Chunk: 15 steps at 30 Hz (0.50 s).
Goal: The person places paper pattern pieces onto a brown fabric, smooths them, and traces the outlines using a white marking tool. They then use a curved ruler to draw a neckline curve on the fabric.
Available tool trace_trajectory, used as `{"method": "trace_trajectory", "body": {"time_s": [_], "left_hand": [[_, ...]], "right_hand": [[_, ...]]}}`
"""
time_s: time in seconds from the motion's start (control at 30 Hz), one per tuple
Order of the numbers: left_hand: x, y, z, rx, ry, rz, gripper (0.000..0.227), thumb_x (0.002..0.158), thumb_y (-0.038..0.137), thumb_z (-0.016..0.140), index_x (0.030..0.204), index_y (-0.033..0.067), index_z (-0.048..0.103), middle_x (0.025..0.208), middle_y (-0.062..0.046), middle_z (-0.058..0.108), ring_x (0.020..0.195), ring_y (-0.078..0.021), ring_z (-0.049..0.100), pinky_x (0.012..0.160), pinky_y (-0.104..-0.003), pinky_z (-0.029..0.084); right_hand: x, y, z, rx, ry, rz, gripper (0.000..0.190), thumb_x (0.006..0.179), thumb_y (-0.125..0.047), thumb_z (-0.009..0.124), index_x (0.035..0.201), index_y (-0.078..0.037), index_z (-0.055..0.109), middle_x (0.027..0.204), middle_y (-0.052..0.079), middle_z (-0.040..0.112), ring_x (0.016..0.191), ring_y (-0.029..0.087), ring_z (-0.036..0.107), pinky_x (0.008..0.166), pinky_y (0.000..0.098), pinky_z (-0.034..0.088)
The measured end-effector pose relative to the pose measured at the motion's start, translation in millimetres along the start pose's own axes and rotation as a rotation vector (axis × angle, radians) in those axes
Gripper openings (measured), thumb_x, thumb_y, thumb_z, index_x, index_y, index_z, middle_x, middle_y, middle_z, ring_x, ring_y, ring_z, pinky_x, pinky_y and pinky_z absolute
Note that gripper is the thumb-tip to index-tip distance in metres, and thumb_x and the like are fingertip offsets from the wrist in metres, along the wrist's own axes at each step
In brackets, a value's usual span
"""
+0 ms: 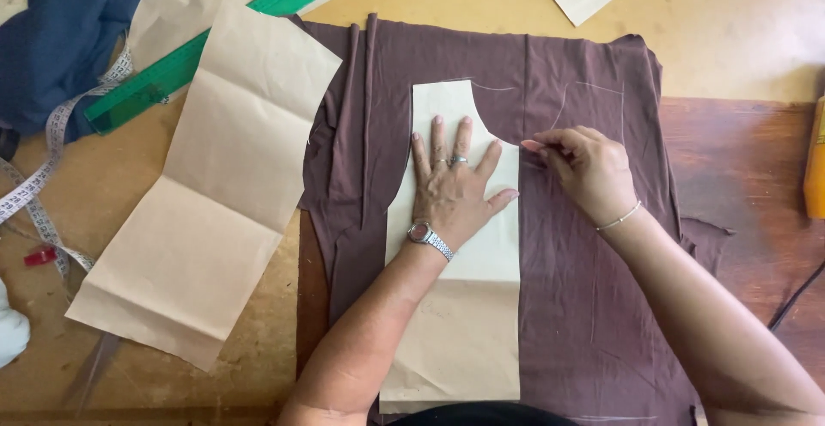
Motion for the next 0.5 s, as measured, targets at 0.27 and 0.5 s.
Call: {"method": "trace_trajectory", "body": {"time_s": [0.27,0.5], "left_hand": [[-0.2,-0.6,0.2,-0.056,0.014,0.029,0.070,0.086,0.071,0.059,0.146,0.0353,0.051,0.163,-0.021,0.032,0.154,-0.0519,0.011,0.117,-0.078,-0.003],[0.1,-1.5,0.9,-0.048,-0.022,0.019,0.070,0.088,0.072,0.056,0.147,0.0363,0.048,0.163,-0.022,0.031,0.154,-0.0511,0.010,0.117,-0.077,-0.004]], "right_hand": [[22.0,-19.8,11.0,-0.117,-0.048,-0.161,0.014,0.091,-0.014,0.082,0.104,-0.018,0.080,0.080,0.006,0.071,0.082,0.028,0.071,0.074,0.0381,0.057],[25.3,-14.0,14.4,-0.117,-0.088,-0.129,0.017,0.090,-0.016,0.082,0.106,-0.021,0.080,0.082,0.005,0.069,0.082,0.025,0.071,0.072,0.0360,0.058]]}}
Point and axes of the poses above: each hand's wrist, its own x-axis towards the middle knuckle, its own z-axis out of the palm, y = z × x, the point moved 7 cm from there along x, towards the middle knuckle
